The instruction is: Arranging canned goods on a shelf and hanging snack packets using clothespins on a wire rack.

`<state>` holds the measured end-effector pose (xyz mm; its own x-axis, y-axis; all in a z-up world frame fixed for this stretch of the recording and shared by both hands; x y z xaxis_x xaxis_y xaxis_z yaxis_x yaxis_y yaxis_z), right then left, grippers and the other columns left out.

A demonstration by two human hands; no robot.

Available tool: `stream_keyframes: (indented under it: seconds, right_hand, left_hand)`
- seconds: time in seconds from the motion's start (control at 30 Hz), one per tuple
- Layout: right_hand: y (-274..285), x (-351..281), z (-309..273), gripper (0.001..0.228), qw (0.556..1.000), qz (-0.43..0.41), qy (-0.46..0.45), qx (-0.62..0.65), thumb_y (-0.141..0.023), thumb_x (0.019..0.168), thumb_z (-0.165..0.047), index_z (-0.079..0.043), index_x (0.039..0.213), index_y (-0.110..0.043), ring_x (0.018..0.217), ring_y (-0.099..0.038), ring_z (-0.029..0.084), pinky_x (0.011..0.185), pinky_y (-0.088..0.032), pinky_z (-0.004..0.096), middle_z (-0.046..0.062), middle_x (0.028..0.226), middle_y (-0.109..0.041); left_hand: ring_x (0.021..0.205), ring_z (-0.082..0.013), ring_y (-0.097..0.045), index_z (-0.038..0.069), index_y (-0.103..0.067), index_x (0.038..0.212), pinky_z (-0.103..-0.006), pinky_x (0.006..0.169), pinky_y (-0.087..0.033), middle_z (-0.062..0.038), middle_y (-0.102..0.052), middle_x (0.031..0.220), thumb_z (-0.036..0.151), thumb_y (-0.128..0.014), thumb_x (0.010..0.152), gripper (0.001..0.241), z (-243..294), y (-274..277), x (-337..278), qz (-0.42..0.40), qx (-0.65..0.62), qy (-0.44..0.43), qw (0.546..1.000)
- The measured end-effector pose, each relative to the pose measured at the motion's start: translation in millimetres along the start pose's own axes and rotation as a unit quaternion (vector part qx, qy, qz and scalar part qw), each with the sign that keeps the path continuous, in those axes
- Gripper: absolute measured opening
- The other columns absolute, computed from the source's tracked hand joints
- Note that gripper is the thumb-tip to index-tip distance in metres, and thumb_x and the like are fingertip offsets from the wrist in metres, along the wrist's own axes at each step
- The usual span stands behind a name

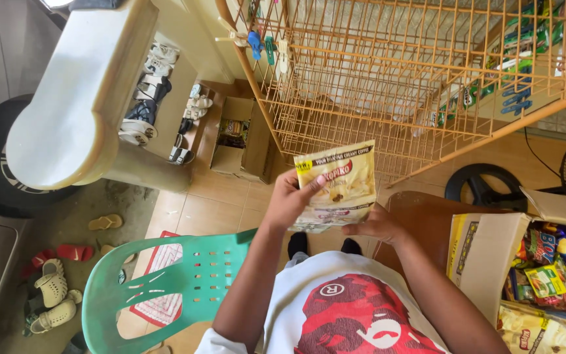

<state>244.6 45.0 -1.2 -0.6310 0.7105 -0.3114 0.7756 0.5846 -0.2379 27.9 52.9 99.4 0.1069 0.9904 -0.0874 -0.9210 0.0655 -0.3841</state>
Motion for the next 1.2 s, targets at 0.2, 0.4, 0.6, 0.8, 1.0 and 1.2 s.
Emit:
stream_keyframes:
  seconds: [0.2, 0.4, 0.6, 0.8, 1.0, 1.2]
  right_hand:
    - [-18, 2, -13, 0.080, 0.999, -0.020, 0.029, 0.000, -0.091, 0.070, -0.014, -0.003, 0.140, -0.055, 0.120, -0.065, 0.020, 0.105, -0.051, 0.037, 0.010, 0.131, -0.070]
    - [-28, -5, -40, 0.056, 0.997, 0.023, 0.072, 0.006, -0.078, 0.088, -0.016, -0.003, 0.139, -0.059, 0.117, -0.065, 0.017, 0.103, -0.052, 0.035, 0.007, 0.129, -0.071]
    - [-2, -13, -29, 0.036, 0.991, 0.103, 0.066, 0.045, -0.073, 0.092, -0.013, 0.001, 0.125, -0.069, 0.105, -0.072, 0.019, 0.096, -0.057, 0.037, 0.013, 0.117, -0.077]
    - [15, -6, -61, 0.036, 0.966, 0.184, 0.064, 0.169, -0.074, 0.089, -0.012, -0.002, 0.122, -0.066, 0.102, -0.071, 0.021, 0.090, -0.058, 0.041, 0.011, 0.115, -0.074]
    - [31, 9, -46, 0.036, 0.942, 0.229, -0.020, 0.243, -0.075, 0.089, -0.016, -0.003, 0.122, -0.066, 0.101, -0.072, 0.023, 0.090, -0.059, 0.043, 0.012, 0.114, -0.073]
    - [51, 32, 4, 0.068, 0.933, 0.145, -0.017, 0.328, -0.054, 0.100, -0.057, 0.004, 0.126, -0.064, 0.103, -0.071, 0.033, 0.094, -0.057, 0.047, 0.023, 0.117, -0.072]
  left_hand:
    - [0.088, -0.0080, -0.068, 0.000, -0.073, 0.113, -0.0278, 0.078, -0.056, -0.004, -0.077, 0.100, 0.015, -0.072, 0.099, 0.020, 20, 9, 19, 0.014, -0.013, -0.011, 1.000]
    - [0.096, -0.0148, -0.070, -0.001, -0.066, 0.123, -0.0346, 0.085, -0.058, -0.008, -0.074, 0.112, 0.023, -0.065, 0.104, 0.030, -13, 34, 30, -0.004, -0.114, 0.061, 0.992]
    - [0.131, -0.0276, -0.060, 0.002, -0.049, 0.147, -0.0449, 0.112, -0.044, -0.015, -0.061, 0.144, 0.066, -0.029, 0.101, 0.082, -79, 34, 13, -0.118, -0.236, 0.179, 0.948]
    - [0.134, -0.0219, -0.057, 0.002, -0.052, 0.147, -0.0408, 0.117, -0.039, -0.012, -0.061, 0.145, 0.056, -0.055, 0.094, 0.076, -180, 52, -21, -0.241, -0.106, 0.177, 0.948]
    - [0.111, -0.0139, -0.066, -0.002, -0.066, 0.130, -0.0333, 0.103, -0.051, -0.008, -0.073, 0.123, 0.014, -0.080, 0.088, 0.047, -84, 9, -35, -0.238, 0.028, 0.170, 0.956]
    - [0.103, -0.0118, -0.068, -0.004, -0.069, 0.125, -0.0318, 0.095, -0.055, -0.006, -0.076, 0.115, 0.009, -0.076, 0.093, 0.035, -80, 9, -27, -0.195, 0.025, 0.152, 0.969]
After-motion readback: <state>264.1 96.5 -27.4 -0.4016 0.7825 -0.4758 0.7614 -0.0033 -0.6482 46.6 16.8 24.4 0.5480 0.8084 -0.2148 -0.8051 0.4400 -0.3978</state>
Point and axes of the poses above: each hand's wrist, its own x-axis towards the middle knuckle, its own y-axis out of the back of the hand, z = x × y, the point moved 5 cm from there along x, towards the middle knuckle
